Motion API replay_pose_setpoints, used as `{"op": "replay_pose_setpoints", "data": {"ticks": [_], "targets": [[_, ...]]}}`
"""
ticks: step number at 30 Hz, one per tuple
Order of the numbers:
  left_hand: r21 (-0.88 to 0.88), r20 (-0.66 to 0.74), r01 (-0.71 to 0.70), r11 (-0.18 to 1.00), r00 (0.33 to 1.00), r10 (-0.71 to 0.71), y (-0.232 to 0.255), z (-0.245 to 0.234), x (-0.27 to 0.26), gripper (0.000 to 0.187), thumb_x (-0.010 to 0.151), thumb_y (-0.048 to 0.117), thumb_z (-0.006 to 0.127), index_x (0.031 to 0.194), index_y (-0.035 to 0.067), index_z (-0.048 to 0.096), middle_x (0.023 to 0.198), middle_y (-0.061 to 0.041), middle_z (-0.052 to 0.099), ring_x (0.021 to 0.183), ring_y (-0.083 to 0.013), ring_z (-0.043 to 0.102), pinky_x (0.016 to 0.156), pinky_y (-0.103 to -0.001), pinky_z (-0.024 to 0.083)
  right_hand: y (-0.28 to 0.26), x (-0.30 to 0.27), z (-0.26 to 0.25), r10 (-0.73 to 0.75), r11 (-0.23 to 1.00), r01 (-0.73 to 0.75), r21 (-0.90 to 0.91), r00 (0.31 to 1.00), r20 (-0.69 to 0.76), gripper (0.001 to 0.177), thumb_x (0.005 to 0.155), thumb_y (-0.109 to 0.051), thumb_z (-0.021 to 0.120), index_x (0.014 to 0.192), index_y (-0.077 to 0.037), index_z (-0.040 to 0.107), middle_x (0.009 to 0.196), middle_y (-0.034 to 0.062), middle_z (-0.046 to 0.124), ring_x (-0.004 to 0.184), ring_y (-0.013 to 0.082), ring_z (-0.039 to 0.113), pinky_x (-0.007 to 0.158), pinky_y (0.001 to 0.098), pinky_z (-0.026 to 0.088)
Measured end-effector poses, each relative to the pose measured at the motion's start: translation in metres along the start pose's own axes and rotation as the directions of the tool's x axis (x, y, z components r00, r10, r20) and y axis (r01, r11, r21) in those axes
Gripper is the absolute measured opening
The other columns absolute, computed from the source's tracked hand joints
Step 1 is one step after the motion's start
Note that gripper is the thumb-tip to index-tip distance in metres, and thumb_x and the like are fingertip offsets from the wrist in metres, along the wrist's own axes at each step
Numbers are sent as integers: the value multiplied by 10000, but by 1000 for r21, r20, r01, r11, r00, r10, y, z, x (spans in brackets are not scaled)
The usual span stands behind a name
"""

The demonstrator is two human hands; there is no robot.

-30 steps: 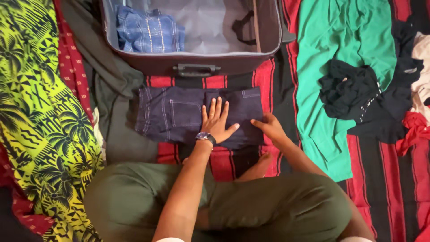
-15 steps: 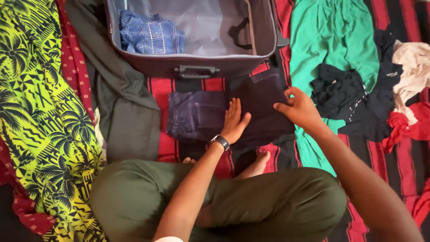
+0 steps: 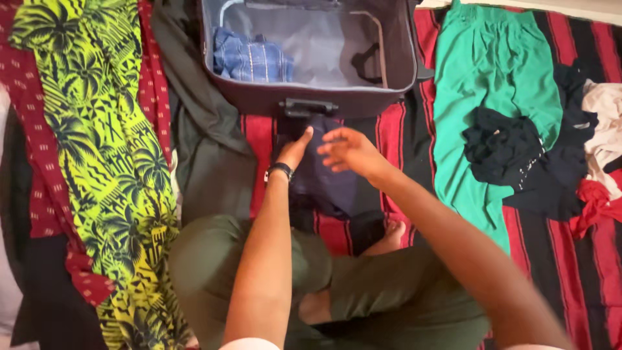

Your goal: The person unzips a suitcase and folds a blue plaid shirt and dark pants and places them inside.

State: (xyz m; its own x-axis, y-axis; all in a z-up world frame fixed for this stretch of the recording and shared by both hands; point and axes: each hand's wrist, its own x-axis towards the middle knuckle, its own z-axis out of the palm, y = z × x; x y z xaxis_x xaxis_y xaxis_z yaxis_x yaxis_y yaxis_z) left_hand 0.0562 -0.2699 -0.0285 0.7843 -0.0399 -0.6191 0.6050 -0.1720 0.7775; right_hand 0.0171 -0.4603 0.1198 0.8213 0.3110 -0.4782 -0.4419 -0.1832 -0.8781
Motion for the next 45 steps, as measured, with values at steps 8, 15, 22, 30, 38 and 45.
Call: {"op": "replay_pose_setpoints", "data": {"ticks": [8,15,22,30,38,45], "targets": [[427,-315,-88,900,918,240,-6,6,-37,580,900,512,674,1222,30,657,1194,-275,681,1140,-465,631,959,-536,503,144,36,-18,-139,978,6,-210,768,-625,352,993,-387,668,1065,-48,733,945,141,765,844,245,714,768,362,572],[471,-474,35,881,852,220,13,1,-85,537,934,388,641,1366,81,554,1232,-236,687,1155,-444,650,956,-536,514,121,13,39,-500,735,-83,-673,605,-620,425,954,-445,630,1166,-84,704,1172,207,710,1087,419,664,948,496,526],[870,-107,-311,383,639,761,-4,16,-83,527,928,301,645,1442,230,549,1592,-123,434,1508,-353,335,1180,-639,295,124,8,82,-513,556,-145,-818,715,-475,619,939,-431,612,1491,-169,515,1580,241,406,1465,457,350,1109,642,349],[868,-130,-182,462,815,565,-21,14,-61,835,840,595,665,1560,270,394,1672,-116,225,1524,-434,174,1150,-718,197,132,-21,90,-457,432,-86,-898,837,-300,962,782,-679,664,1539,-142,411,1636,232,248,1523,446,163,1135,722,169],[868,-166,-136,477,826,538,-4,9,-52,895,801,654,668,1568,305,366,1680,-138,193,1494,-503,187,1126,-737,232,139,2,91,-481,352,-131,-927,824,-299,966,765,-713,644,1518,-139,445,1631,217,290,1518,438,203,1108,748,194],[859,-150,-159,487,831,535,-7,3,-50,892,811,612,697,1572,305,348,1681,-138,187,1480,-503,214,1100,-746,252,134,3,92,-434,427,-118,-897,843,-318,964,774,-710,635,1527,-143,435,1635,210,258,1518,433,173,1126,733,155]]}}
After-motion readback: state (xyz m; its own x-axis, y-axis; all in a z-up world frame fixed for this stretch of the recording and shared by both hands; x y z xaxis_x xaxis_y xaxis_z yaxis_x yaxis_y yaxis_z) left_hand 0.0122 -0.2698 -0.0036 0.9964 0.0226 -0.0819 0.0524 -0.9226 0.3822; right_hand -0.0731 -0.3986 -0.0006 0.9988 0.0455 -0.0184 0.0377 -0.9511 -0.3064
